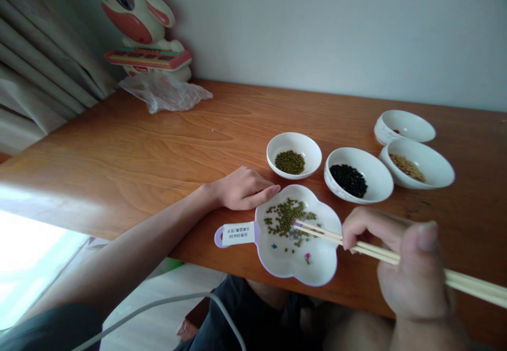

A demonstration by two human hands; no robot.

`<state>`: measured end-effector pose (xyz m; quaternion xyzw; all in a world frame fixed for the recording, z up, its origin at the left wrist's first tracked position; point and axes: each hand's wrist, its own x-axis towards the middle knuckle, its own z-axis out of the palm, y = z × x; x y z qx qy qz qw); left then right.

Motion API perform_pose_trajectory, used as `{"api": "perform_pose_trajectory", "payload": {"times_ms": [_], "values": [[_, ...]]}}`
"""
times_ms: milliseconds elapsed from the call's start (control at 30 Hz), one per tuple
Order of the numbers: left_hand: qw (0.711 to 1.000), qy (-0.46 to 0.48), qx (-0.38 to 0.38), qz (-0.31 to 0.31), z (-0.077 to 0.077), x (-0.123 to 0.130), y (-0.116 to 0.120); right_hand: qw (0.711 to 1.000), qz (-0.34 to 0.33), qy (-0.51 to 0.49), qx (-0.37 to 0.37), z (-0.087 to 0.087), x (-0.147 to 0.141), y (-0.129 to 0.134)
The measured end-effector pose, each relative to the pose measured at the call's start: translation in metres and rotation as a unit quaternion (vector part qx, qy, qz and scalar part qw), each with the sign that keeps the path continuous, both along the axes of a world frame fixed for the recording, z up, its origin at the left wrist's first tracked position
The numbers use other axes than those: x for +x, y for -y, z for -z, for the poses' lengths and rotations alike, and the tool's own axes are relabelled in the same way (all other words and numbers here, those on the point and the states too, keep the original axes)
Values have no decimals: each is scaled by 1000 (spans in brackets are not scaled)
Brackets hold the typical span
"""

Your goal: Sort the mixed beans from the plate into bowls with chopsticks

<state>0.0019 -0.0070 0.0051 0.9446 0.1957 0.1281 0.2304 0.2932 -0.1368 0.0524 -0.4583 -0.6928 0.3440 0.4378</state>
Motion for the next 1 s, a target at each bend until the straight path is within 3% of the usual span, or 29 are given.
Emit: {"api": "perform_pose_trajectory", "payload": {"times_ms": [333, 500, 733, 867, 1000], "values": [[1000, 3, 1, -1, -1, 1, 0, 999, -35, 10, -6, -2, -15, 1], [1000, 5, 0, -1, 0, 0, 0, 1000, -2, 26, -9, -10, -21, 3], [1000, -1, -6, -6, -4, 2, 1, 999, 29, -7, 43, -5, -12, 1], [1000, -3, -13, -3, -4, 1, 1, 987, 136, -32, 74, -9, -15, -6], [1000, 0, -4, -4, 0, 1, 1, 955, 248, -103, 122, -20, -36, -23]]}}
